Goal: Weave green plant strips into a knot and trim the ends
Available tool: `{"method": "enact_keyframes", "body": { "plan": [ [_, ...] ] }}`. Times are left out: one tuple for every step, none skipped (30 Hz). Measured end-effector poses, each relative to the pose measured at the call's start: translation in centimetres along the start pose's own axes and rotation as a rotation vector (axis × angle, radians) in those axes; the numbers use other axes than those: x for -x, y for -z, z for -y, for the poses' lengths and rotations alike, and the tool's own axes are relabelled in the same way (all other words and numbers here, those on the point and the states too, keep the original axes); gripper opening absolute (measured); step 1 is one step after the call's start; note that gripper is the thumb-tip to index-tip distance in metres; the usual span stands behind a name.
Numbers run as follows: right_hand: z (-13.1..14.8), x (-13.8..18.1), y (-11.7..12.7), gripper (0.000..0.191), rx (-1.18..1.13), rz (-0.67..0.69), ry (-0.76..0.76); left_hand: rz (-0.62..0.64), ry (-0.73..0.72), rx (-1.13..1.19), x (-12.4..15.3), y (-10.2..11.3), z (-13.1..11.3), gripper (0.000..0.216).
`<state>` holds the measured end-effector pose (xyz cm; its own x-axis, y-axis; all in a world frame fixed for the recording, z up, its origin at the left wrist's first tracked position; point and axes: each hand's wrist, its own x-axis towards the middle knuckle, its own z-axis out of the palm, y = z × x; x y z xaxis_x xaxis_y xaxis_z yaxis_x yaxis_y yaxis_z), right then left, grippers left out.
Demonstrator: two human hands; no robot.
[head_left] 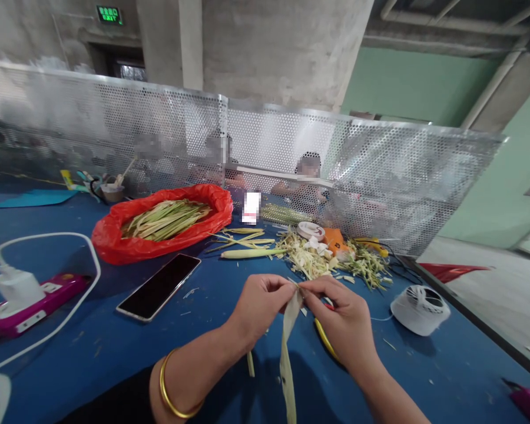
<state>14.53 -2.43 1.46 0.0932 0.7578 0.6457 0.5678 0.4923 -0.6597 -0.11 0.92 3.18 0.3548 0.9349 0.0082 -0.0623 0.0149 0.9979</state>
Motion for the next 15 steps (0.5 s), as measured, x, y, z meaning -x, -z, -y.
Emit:
{"method": "enact_keyframes", "body": {
  "plan": [
    [0.1,0.0,0.0,0.012,0.039,-0.006,0.060,0.003,0.023,0.012,-0.1,0.0,-0.1,0.020],
    [0.1,0.1,0.1,0.013,0.079,-0.003,0.119,0.007,0.049,0.024,-0.1,0.1,-0.1,0.020],
    [0.1,0.1,0.1,0.015,0.123,0.009,0.181,0.013,0.075,0.038,-0.2,0.2,-0.2,0.020],
    [0.1,0.1,0.3,0.017,0.171,0.028,0.244,0.023,0.102,0.057,-0.2,0.3,-0.3,0.019],
    [0.0,0.1,0.4,0.019,0.224,0.051,0.309,0.036,0.126,0.080,-0.2,0.4,-0.3,0.019],
    [0.0,0.1,0.6,0.020,0.278,0.079,0.376,0.050,0.148,0.105,-0.3,0.6,-0.4,0.018],
    [-0.1,0.0,0.8,0.021,0.331,0.109,0.438,0.064,0.163,0.127,-0.3,0.7,-0.4,0.018],
    [-0.1,-0.1,1.1,0.022,0.378,0.136,0.490,0.078,0.174,0.147,-0.3,0.8,-0.3,0.018],
    [0.0,-0.2,1.3,0.022,0.419,0.159,0.529,0.092,0.182,0.163,-0.3,0.9,-0.3,0.019],
    [0.0,-0.3,1.4,0.023,0.453,0.176,0.561,0.103,0.188,0.173,-0.3,1.0,-0.2,0.019],
    [0.1,-0.3,1.6,0.023,0.481,0.190,0.583,0.110,0.192,0.179,-0.3,1.0,-0.1,0.020],
    [0.1,-0.4,1.7,0.024,0.505,0.201,0.598,0.112,0.197,0.182,-0.4,1.0,0.0,0.021],
    [0.2,-0.5,1.7,0.024,0.524,0.209,0.611,0.108,0.201,0.183,-0.4,1.0,0.1,0.023],
    [0.3,-0.5,1.7,0.024,0.539,0.216,0.626,0.099,0.205,0.179,-0.5,1.0,0.2,0.026],
    [0.3,-0.5,1.8,0.025,0.548,0.221,0.640,0.086,0.209,0.173,-0.5,1.0,0.3,0.028]
  ]
}}
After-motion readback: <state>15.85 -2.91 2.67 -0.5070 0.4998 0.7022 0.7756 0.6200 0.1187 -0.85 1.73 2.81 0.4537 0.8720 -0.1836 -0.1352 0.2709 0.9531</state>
